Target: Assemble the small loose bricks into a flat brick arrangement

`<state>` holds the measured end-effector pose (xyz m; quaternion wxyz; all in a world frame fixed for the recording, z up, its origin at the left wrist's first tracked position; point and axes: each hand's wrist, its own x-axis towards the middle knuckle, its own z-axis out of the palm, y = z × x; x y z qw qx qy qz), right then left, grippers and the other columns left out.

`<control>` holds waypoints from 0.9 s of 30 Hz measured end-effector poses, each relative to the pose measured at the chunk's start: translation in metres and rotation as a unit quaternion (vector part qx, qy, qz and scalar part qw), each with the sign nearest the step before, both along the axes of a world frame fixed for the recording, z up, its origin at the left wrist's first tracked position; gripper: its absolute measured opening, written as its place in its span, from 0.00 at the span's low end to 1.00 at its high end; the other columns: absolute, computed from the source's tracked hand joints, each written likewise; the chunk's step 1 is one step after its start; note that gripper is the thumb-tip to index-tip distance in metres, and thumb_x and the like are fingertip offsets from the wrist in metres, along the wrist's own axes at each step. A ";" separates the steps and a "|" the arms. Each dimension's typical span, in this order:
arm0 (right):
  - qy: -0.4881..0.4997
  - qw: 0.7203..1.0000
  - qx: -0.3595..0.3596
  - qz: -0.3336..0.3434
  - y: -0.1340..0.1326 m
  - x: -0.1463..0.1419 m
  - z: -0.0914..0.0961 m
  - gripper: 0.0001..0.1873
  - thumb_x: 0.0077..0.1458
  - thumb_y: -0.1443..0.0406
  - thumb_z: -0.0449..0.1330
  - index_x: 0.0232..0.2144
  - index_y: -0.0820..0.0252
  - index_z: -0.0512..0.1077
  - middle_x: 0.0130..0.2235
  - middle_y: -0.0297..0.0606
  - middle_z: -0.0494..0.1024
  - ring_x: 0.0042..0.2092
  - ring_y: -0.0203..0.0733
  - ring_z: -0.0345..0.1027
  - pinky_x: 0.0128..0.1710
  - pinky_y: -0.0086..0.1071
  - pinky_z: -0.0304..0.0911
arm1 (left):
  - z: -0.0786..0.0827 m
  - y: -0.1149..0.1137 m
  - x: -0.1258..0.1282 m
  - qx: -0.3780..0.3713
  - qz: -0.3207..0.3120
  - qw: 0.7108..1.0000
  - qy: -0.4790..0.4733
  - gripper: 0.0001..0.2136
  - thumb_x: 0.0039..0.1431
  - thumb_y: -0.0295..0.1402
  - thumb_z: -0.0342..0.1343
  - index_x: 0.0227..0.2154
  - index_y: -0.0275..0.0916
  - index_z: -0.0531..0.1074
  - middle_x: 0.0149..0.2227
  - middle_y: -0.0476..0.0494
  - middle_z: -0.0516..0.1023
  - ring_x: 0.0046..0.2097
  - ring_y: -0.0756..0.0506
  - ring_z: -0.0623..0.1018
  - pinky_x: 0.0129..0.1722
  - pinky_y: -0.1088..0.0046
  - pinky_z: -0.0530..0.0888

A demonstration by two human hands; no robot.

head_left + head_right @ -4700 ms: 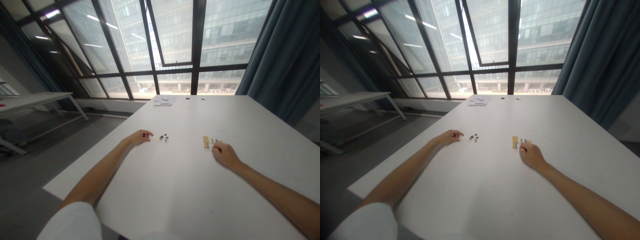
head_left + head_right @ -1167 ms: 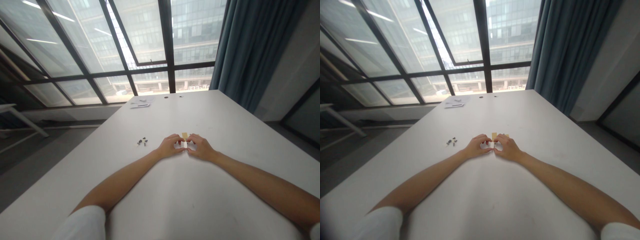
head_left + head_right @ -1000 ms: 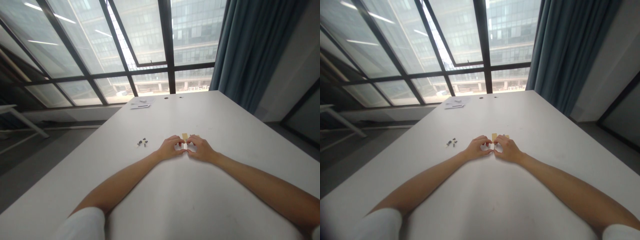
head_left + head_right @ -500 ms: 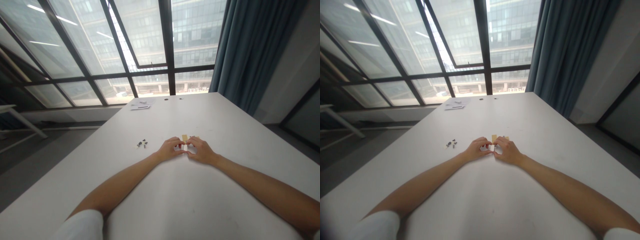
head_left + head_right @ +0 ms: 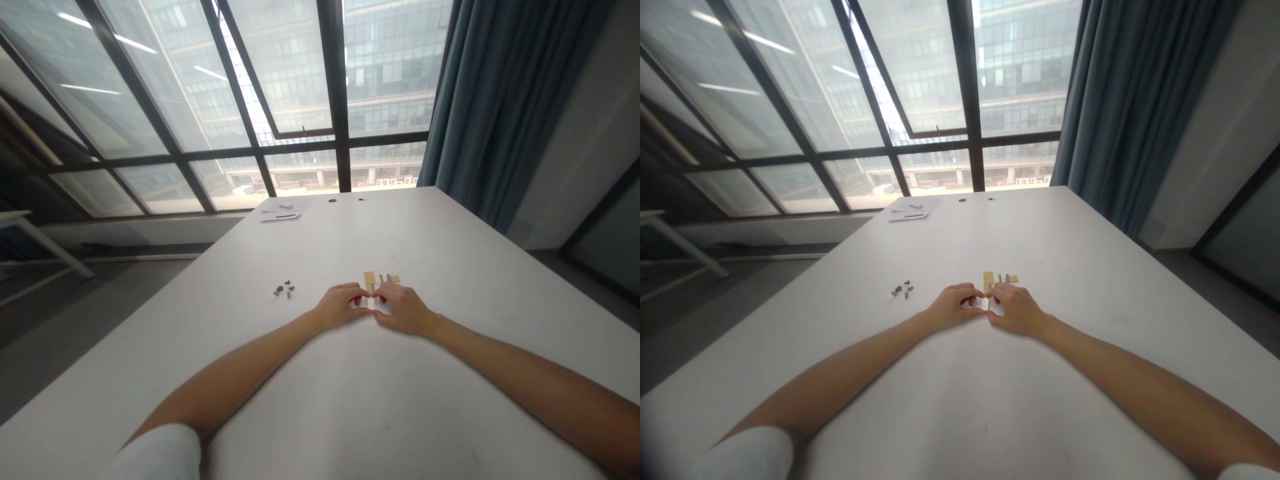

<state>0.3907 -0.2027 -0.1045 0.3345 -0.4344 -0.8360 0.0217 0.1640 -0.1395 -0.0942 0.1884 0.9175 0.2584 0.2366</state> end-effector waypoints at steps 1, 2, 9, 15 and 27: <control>-0.001 1.000 -0.016 -0.008 -0.002 0.000 0.000 0.10 0.53 0.66 0.63 0.39 0.58 0.74 0.33 0.36 0.77 0.35 0.42 0.70 0.37 0.33 0.65 | 0.000 -0.001 0.000 -0.008 0.009 1.000 0.007 0.20 0.60 0.51 0.62 0.45 0.42 0.80 0.31 0.49 0.75 0.31 0.51 0.71 0.33 0.75 0.67; 0.001 0.999 -0.035 -0.018 -0.003 -0.001 0.000 0.10 0.53 0.65 0.63 0.39 0.58 0.75 0.30 0.34 0.76 0.33 0.40 0.69 0.35 0.32 0.63 | 0.001 -0.002 0.001 -0.014 0.017 1.000 0.010 0.20 0.59 0.51 0.62 0.45 0.42 0.81 0.30 0.50 0.74 0.30 0.51 0.70 0.32 0.75 0.66; -0.010 0.991 -0.124 -0.058 -0.007 -0.003 -0.001 0.14 0.53 0.62 0.64 0.43 0.56 0.78 0.24 0.30 0.75 0.26 0.38 0.67 0.30 0.30 0.57 | 0.002 -0.008 0.004 -0.050 0.052 0.997 0.041 0.18 0.55 0.47 0.66 0.43 0.41 0.82 0.25 0.52 0.71 0.27 0.51 0.67 0.31 0.74 0.64; -0.030 0.987 -0.142 -0.068 -0.007 -0.004 0.000 0.12 0.55 0.61 0.63 0.42 0.54 0.79 0.25 0.31 0.76 0.27 0.38 0.68 0.31 0.30 0.56 | 0.003 -0.009 0.004 -0.076 0.094 0.991 0.061 0.17 0.52 0.47 0.67 0.41 0.43 0.83 0.25 0.52 0.73 0.27 0.50 0.69 0.31 0.74 0.65; -0.028 0.986 -0.148 -0.070 -0.007 0.000 -0.005 0.13 0.56 0.58 0.64 0.42 0.52 0.81 0.25 0.32 0.77 0.27 0.38 0.68 0.31 0.30 0.56 | 0.002 -0.007 0.004 -0.118 0.104 0.986 0.061 0.21 0.48 0.51 0.69 0.40 0.41 0.84 0.25 0.50 0.77 0.27 0.48 0.72 0.30 0.73 0.67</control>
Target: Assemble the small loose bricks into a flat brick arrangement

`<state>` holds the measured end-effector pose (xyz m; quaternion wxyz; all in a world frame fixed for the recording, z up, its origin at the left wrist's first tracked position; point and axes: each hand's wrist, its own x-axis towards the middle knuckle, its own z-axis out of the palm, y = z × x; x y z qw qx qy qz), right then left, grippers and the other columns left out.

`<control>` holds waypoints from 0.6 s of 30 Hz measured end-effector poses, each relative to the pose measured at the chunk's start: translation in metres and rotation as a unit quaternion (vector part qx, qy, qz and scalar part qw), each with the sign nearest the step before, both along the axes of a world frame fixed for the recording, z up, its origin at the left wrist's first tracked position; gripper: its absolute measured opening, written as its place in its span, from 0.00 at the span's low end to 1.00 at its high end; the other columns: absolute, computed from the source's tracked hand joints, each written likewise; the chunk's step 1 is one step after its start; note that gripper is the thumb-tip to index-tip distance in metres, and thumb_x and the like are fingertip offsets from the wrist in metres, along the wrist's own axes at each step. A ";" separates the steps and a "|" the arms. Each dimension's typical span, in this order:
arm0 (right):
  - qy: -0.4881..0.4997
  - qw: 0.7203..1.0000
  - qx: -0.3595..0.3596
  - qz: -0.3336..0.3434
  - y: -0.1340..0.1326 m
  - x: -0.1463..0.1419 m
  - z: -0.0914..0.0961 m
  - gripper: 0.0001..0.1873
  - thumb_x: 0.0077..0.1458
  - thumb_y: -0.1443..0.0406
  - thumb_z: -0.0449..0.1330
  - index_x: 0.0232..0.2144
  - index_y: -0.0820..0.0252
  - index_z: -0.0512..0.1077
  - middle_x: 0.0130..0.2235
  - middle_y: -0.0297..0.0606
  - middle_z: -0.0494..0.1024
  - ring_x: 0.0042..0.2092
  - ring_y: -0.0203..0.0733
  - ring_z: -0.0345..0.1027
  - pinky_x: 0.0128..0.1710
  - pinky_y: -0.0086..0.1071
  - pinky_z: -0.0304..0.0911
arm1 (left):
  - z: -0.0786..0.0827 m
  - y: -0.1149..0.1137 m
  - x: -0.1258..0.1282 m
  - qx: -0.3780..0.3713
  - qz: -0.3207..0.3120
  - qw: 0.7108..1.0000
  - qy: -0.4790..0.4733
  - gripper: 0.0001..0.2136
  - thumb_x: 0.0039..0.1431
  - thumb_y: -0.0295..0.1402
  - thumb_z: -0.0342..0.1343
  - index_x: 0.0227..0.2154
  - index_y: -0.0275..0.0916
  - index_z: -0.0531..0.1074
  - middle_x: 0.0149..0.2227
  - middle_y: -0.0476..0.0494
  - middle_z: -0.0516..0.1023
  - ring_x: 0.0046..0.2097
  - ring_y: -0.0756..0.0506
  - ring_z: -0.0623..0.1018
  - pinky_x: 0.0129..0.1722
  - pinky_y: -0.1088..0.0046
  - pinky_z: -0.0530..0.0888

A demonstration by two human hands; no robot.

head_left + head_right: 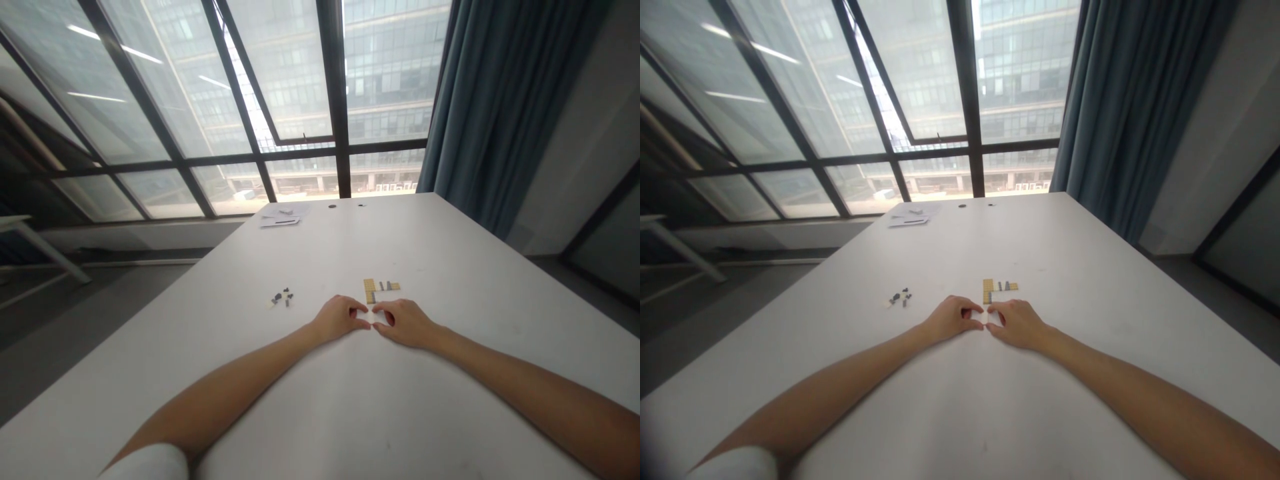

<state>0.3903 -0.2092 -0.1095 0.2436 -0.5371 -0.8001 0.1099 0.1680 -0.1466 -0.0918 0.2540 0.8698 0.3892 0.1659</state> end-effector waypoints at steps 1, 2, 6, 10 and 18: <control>0.001 1.000 0.000 0.002 0.000 0.001 -0.001 0.13 0.55 0.58 0.64 0.43 0.53 0.80 0.25 0.32 0.77 0.27 0.38 0.68 0.31 0.30 0.56 | 0.000 0.000 0.000 0.000 0.002 1.000 0.000 0.21 0.48 0.51 0.70 0.40 0.41 0.85 0.25 0.50 0.77 0.27 0.48 0.72 0.31 0.73 0.67; 0.002 1.000 0.000 0.003 0.000 0.001 -0.002 0.13 0.55 0.58 0.64 0.43 0.53 0.80 0.25 0.32 0.77 0.27 0.38 0.68 0.31 0.30 0.56 | 0.000 0.000 -0.001 0.000 0.006 1.000 -0.001 0.21 0.48 0.51 0.70 0.40 0.41 0.85 0.25 0.49 0.78 0.27 0.48 0.73 0.31 0.72 0.67; 0.003 1.000 -0.001 0.000 0.000 0.001 -0.002 0.12 0.55 0.58 0.64 0.41 0.53 0.80 0.25 0.32 0.77 0.28 0.38 0.69 0.31 0.31 0.57 | 0.001 -0.002 -0.002 0.002 0.009 1.000 -0.005 0.21 0.48 0.50 0.70 0.39 0.41 0.85 0.26 0.48 0.79 0.27 0.48 0.73 0.31 0.72 0.68; -0.001 1.000 -0.004 -0.006 0.000 -0.001 -0.001 0.10 0.56 0.58 0.64 0.39 0.53 0.80 0.26 0.31 0.77 0.28 0.38 0.68 0.31 0.31 0.56 | 0.000 -0.002 -0.003 0.014 0.006 1.000 -0.002 0.19 0.50 0.50 0.69 0.39 0.41 0.85 0.26 0.48 0.79 0.28 0.48 0.73 0.32 0.72 0.68; -0.004 1.000 -0.006 -0.023 0.000 -0.004 0.002 0.10 0.56 0.59 0.64 0.39 0.54 0.81 0.25 0.32 0.78 0.28 0.38 0.69 0.31 0.31 0.56 | -0.006 0.002 -0.002 0.023 0.012 1.000 -0.003 0.18 0.49 0.49 0.69 0.38 0.42 0.85 0.27 0.48 0.80 0.28 0.48 0.74 0.32 0.72 0.68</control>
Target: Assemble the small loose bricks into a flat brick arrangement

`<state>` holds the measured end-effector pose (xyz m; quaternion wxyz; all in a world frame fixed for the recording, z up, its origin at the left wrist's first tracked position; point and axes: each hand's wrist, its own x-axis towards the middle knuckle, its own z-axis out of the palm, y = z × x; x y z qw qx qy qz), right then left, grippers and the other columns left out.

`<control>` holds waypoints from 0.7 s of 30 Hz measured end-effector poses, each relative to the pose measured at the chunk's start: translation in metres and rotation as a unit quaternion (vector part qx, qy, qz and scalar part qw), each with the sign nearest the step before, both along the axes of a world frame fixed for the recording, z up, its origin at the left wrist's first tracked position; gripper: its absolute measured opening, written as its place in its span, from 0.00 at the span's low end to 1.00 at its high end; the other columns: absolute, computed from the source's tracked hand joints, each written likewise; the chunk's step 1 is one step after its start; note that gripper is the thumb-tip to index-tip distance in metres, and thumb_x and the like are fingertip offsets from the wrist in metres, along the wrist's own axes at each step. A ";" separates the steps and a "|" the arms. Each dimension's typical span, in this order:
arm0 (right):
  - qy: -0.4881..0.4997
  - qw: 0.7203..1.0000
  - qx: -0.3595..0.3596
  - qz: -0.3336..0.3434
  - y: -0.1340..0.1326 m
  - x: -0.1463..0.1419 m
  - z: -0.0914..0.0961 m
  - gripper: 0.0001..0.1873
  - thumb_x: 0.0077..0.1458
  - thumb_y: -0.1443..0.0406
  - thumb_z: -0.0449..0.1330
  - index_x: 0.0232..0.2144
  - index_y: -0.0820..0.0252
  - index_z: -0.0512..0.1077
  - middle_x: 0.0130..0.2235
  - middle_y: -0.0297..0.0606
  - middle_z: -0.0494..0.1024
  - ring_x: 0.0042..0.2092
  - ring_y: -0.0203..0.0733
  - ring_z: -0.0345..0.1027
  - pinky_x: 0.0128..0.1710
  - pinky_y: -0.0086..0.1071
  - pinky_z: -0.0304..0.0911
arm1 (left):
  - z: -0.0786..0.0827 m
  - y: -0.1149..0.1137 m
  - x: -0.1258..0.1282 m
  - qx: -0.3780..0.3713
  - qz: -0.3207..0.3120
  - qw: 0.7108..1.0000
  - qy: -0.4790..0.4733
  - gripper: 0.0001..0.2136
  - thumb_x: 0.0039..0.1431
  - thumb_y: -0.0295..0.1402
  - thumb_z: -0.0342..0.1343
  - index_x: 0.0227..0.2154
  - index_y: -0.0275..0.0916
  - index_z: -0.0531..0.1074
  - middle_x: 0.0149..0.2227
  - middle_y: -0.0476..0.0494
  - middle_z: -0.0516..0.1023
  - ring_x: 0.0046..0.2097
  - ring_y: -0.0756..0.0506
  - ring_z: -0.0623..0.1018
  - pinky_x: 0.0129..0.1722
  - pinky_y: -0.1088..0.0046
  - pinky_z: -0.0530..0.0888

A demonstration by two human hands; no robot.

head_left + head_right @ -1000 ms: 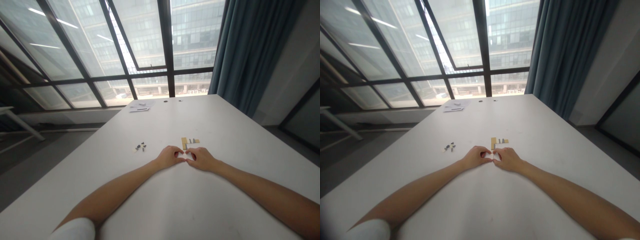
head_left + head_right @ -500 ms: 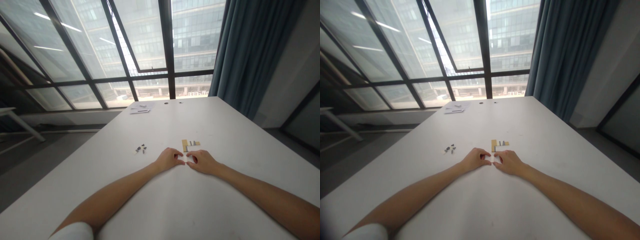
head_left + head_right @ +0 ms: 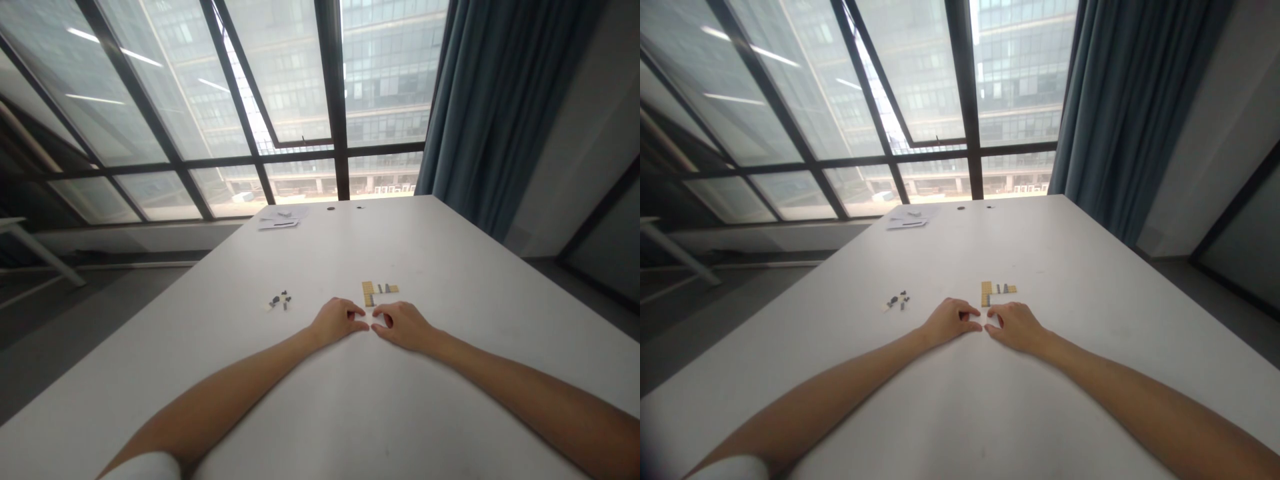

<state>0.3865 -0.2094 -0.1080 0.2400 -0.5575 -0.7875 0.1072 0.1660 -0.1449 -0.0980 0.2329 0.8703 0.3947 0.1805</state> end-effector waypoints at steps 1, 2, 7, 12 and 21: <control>-0.001 1.000 -0.003 -0.002 0.000 0.000 0.001 0.10 0.56 0.59 0.63 0.39 0.54 0.81 0.25 0.32 0.78 0.28 0.38 0.69 0.31 0.31 0.57 | 0.000 0.000 0.000 0.000 0.002 1.000 0.000 0.18 0.50 0.49 0.69 0.38 0.42 0.85 0.27 0.48 0.80 0.29 0.48 0.74 0.32 0.72 0.68; -0.002 1.000 -0.007 -0.003 0.000 -0.001 0.002 0.11 0.56 0.59 0.63 0.39 0.54 0.81 0.26 0.32 0.79 0.28 0.38 0.69 0.32 0.31 0.57 | 0.000 0.000 0.001 -0.001 0.003 1.000 0.001 0.18 0.50 0.48 0.69 0.38 0.42 0.85 0.28 0.48 0.80 0.29 0.48 0.74 0.32 0.73 0.68; -0.003 1.000 -0.022 -0.013 0.000 -0.001 0.004 0.11 0.56 0.58 0.63 0.39 0.55 0.81 0.26 0.32 0.79 0.29 0.39 0.70 0.32 0.31 0.57 | 0.002 -0.002 0.004 -0.003 0.009 1.000 0.007 0.16 0.53 0.47 0.68 0.39 0.42 0.85 0.29 0.47 0.81 0.30 0.48 0.74 0.33 0.73 0.67; -0.007 0.999 -0.027 -0.022 0.002 -0.001 0.003 0.11 0.57 0.59 0.62 0.39 0.55 0.81 0.28 0.33 0.80 0.30 0.39 0.71 0.33 0.31 0.58 | 0.004 -0.003 0.005 0.004 0.014 1.000 0.009 0.15 0.53 0.46 0.67 0.39 0.42 0.85 0.30 0.48 0.81 0.31 0.48 0.75 0.34 0.73 0.67; -0.005 0.999 -0.022 -0.024 0.002 -0.002 0.004 0.10 0.58 0.59 0.62 0.38 0.55 0.81 0.27 0.33 0.80 0.29 0.38 0.70 0.32 0.30 0.57 | 0.001 -0.002 0.006 0.014 0.017 1.000 0.009 0.13 0.55 0.45 0.66 0.38 0.43 0.85 0.30 0.47 0.82 0.32 0.48 0.75 0.35 0.72 0.67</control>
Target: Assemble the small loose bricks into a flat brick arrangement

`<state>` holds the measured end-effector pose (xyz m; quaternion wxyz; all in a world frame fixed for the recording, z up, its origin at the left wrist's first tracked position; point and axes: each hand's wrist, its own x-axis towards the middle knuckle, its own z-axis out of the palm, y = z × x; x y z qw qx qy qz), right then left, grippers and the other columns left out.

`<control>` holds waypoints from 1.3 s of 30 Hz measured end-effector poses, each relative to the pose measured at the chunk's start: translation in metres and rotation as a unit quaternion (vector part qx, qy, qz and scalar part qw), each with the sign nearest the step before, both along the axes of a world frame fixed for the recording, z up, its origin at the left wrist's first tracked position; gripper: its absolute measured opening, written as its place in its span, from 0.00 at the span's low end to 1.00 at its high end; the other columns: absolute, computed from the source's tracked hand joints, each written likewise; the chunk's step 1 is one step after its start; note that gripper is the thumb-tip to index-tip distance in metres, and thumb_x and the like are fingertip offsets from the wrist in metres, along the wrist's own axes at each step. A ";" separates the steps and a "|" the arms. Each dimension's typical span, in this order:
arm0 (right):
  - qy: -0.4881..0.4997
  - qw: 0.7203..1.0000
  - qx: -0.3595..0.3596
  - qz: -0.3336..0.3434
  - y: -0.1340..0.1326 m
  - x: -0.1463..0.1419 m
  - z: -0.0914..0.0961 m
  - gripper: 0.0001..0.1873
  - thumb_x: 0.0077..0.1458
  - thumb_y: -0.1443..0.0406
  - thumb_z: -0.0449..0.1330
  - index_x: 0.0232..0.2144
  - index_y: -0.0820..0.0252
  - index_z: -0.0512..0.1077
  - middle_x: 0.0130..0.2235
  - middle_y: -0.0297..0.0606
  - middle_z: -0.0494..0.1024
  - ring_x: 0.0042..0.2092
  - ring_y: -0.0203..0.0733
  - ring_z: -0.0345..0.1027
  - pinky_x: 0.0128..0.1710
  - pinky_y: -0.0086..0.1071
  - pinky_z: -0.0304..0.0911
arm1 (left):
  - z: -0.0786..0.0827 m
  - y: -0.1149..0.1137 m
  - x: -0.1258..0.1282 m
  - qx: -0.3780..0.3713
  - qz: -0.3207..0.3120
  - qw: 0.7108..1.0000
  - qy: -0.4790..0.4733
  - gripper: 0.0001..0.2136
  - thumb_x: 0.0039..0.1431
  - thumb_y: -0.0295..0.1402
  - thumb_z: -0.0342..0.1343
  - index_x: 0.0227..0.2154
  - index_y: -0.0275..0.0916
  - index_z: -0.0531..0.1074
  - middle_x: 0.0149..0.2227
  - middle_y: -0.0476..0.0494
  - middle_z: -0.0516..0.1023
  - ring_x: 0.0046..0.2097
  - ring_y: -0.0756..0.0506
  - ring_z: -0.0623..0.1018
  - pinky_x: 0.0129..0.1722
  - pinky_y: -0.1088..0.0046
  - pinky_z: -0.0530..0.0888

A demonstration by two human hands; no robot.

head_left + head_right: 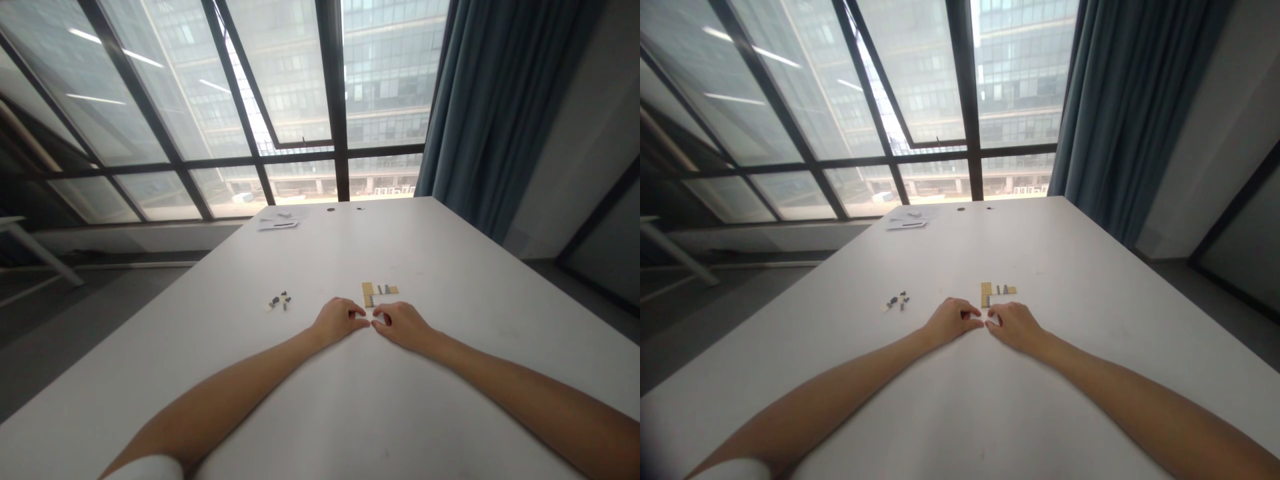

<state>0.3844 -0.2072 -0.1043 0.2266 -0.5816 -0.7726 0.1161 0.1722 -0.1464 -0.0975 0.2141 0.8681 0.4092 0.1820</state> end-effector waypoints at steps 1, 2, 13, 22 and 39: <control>0.000 1.000 -0.001 0.000 0.000 0.000 0.000 0.10 0.58 0.59 0.62 0.38 0.55 0.81 0.27 0.33 0.80 0.29 0.38 0.70 0.32 0.30 0.57 | 0.000 0.000 0.000 0.000 0.001 1.000 0.000 0.13 0.55 0.45 0.66 0.38 0.43 0.85 0.30 0.47 0.82 0.32 0.48 0.75 0.35 0.72 0.67; 0.000 1.000 -0.001 -0.001 0.000 0.000 0.001 0.10 0.58 0.59 0.62 0.38 0.55 0.81 0.27 0.33 0.80 0.29 0.38 0.70 0.32 0.30 0.57 | 0.000 0.000 0.000 -0.001 0.002 1.000 0.000 0.13 0.55 0.45 0.66 0.38 0.43 0.85 0.31 0.47 0.82 0.32 0.48 0.75 0.35 0.72 0.67; 0.003 1.000 0.007 -0.003 0.001 0.001 -0.001 0.09 0.58 0.60 0.62 0.37 0.55 0.81 0.27 0.33 0.79 0.29 0.38 0.70 0.32 0.30 0.57 | 0.002 0.000 0.004 -0.008 0.014 1.000 0.000 0.13 0.54 0.45 0.66 0.37 0.43 0.85 0.30 0.46 0.82 0.31 0.47 0.75 0.34 0.72 0.67; 0.036 0.999 0.011 0.005 0.002 0.003 -0.004 0.09 0.57 0.60 0.62 0.35 0.56 0.81 0.25 0.32 0.76 0.27 0.37 0.67 0.31 0.30 0.54 | 0.002 0.002 0.001 -0.014 0.003 1.000 -0.015 0.14 0.54 0.46 0.66 0.37 0.41 0.85 0.29 0.47 0.81 0.30 0.48 0.74 0.33 0.73 0.66; 0.098 0.957 0.184 -0.199 0.039 0.033 -0.013 0.25 0.66 0.58 0.44 0.61 0.56 0.64 0.58 0.48 0.71 0.60 0.53 0.61 0.60 0.52 0.55 | 0.000 0.016 -0.003 0.067 0.115 0.990 -0.046 0.22 0.62 0.41 0.46 0.14 0.38 0.58 0.18 0.52 0.53 0.24 0.51 0.54 0.28 0.70 0.50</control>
